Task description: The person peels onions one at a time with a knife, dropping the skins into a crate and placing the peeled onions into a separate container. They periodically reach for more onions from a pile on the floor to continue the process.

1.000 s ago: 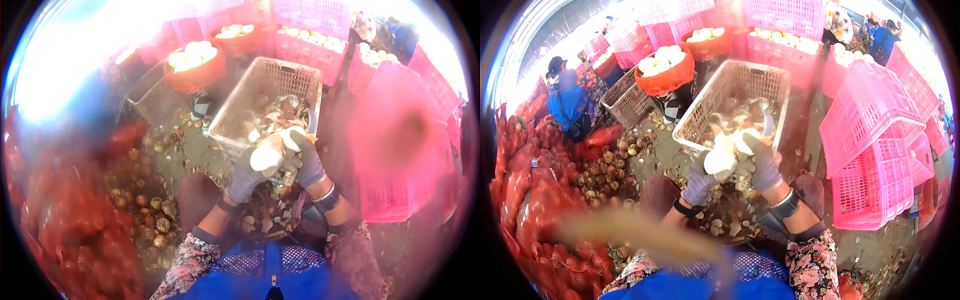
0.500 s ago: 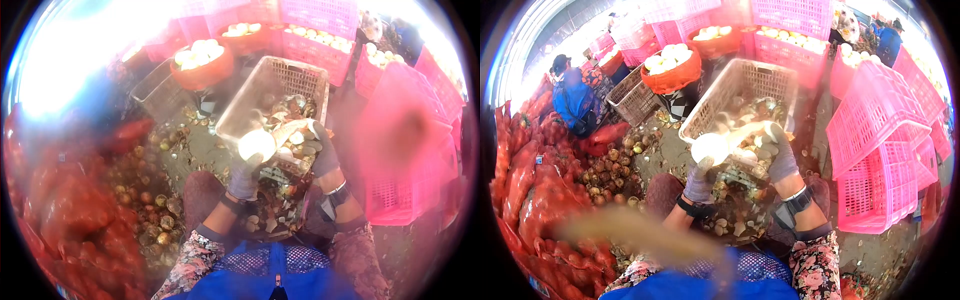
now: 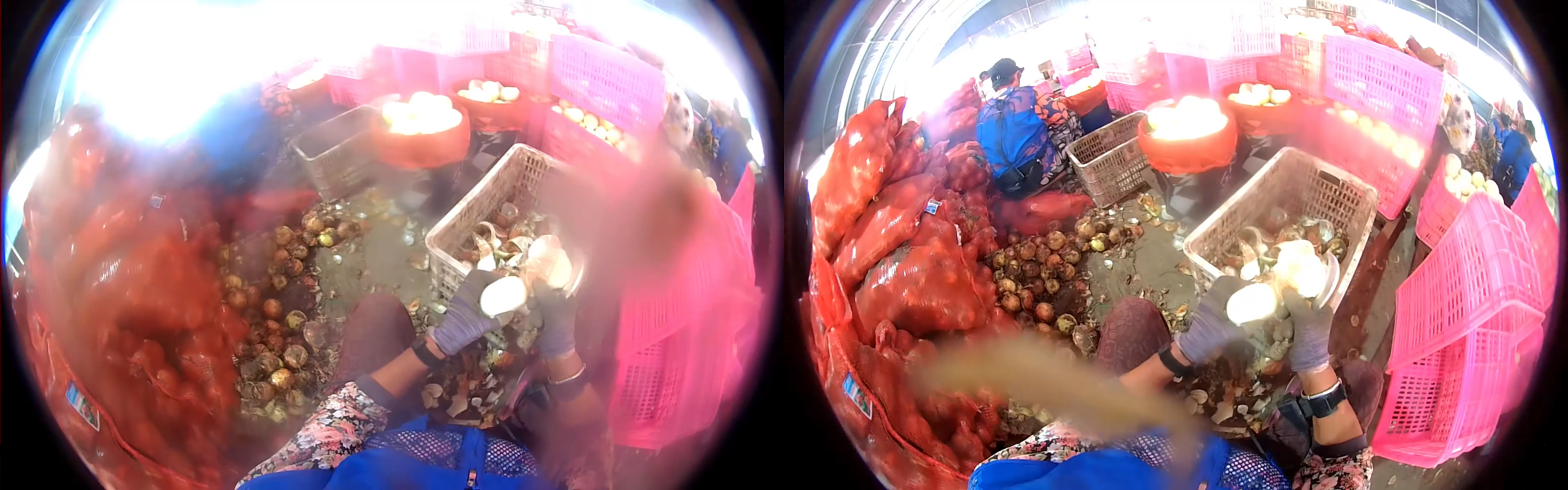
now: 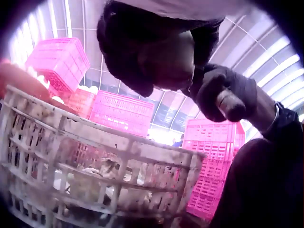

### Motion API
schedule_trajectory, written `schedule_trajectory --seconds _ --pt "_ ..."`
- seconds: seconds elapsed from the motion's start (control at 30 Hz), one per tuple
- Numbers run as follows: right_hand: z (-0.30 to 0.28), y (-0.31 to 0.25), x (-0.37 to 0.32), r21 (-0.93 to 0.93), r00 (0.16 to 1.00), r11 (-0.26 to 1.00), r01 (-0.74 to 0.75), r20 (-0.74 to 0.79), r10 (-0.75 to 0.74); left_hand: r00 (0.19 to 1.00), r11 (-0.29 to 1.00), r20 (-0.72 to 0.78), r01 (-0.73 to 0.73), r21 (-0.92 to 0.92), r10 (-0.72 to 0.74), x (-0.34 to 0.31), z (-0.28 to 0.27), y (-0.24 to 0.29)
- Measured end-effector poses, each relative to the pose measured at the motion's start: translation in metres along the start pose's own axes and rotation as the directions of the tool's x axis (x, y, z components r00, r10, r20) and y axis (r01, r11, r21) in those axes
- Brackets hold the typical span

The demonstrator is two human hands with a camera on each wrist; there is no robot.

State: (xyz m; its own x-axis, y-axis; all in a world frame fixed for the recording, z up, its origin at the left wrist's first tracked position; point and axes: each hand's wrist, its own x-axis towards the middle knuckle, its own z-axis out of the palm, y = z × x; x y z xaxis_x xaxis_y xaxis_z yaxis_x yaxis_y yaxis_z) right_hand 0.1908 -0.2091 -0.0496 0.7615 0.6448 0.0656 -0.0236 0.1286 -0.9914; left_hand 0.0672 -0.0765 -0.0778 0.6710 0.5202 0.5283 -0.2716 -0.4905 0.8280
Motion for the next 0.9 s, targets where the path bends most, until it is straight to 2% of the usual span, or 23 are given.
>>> schedule_trajectory --seconds 0.03,0.1,0.2,0.3,0.33,0.4,0.43,0.5,0.53,0.6,0.63,0.67,0.7,0.77,0.8,0.83,0.9 --pt "0.011 -0.025 -0.008 0.182 0.988 0.972 -0.15 -0.019 0.156 1.0 0.999 0.01 0.0 0.051 -0.001 0.001 0.0 -0.001" --pt "0.017 -0.023 -0.007 0.26 0.988 0.953 -0.153 0.041 0.147 0.999 0.989 0.023 -0.026 0.144 0.023 -0.001 0.0 0.0" --pt "0.03 -0.039 -0.014 0.277 0.99 0.954 -0.118 0.112 0.089 0.998 0.971 0.019 -0.069 0.23 0.066 -0.001 -0.004 0.005" --pt "0.039 -0.046 -0.019 0.35 0.989 0.925 -0.146 0.047 0.138 1.0 0.974 -0.003 -0.007 0.226 0.008 -0.003 -0.009 0.005" --pt "0.014 -0.029 -0.013 0.38 0.953 0.876 -0.297 0.181 0.244 0.992 0.982 0.031 0.115 0.147 -0.121 -0.001 -0.012 0.008" --pt "0.005 -0.023 -0.001 0.507 0.966 0.823 -0.256 0.11 0.232 0.972 0.941 0.048 0.236 -0.242 -0.231 -0.002 -0.01 0.009" --pt "0.005 -0.026 0.0 0.529 0.977 0.825 -0.199 0.044 0.207 0.966 0.908 0.039 0.255 -0.333 -0.257 -0.004 -0.011 0.004" --pt "-0.012 -0.026 0.009 0.746 0.977 0.657 -0.106 -0.046 0.209 0.95 0.82 0.017 0.278 -0.501 -0.312 -0.005 -0.013 -0.009" --pt "-0.023 -0.026 0.016 0.758 0.981 0.644 -0.1 -0.034 0.192 0.894 0.621 0.092 0.374 -0.689 -0.438 -0.001 -0.022 0.021" --pt "-0.043 -0.03 0.029 0.781 0.988 0.618 -0.089 -0.011 0.156 0.85 0.505 0.125 0.416 -0.757 -0.512 -0.001 -0.028 0.014" --pt "-0.041 -0.03 0.034 0.5 0.999 0.866 0.005 -0.042 0.018 0.882 0.591 0.068 0.367 -0.718 -0.466 -0.001 -0.028 0.009" --pt "-0.04 -0.028 0.039 0.152 0.992 0.981 0.125 -0.022 -0.123 0.911 0.672 0.015 0.315 -0.67 -0.412 -0.001 -0.026 0.003" --pt "-0.038 -0.028 0.041 -0.213 0.969 0.945 0.247 0.045 -0.243 0.935 0.745 -0.03 0.261 -0.614 -0.353 -0.002 -0.024 -0.002" --pt "-0.037 -0.012 0.046 -0.49 0.928 0.79 0.369 0.148 -0.342 0.954 0.899 -0.102 0.224 -0.375 -0.281 -0.004 -0.019 -0.006" --pt "-0.036 -0.004 0.049 -0.601 0.9 0.677 0.424 0.198 -0.388 0.963 0.95 -0.128 0.201 -0.239 -0.236 -0.006 -0.017 -0.008" --pt "-0.029 -0.003 0.043 -0.7 0.841 0.482 0.526 0.346 -0.416 0.973 0.975 -0.127 0.172 -0.143 -0.191 -0.007 -0.017 -0.011" --pt "-0.009 -0.004 0.025 -0.745 0.88 0.476 0.468 0.343 -0.328 0.989 0.994 -0.113 0.104 0.042 -0.099 -0.01 -0.015 -0.014"
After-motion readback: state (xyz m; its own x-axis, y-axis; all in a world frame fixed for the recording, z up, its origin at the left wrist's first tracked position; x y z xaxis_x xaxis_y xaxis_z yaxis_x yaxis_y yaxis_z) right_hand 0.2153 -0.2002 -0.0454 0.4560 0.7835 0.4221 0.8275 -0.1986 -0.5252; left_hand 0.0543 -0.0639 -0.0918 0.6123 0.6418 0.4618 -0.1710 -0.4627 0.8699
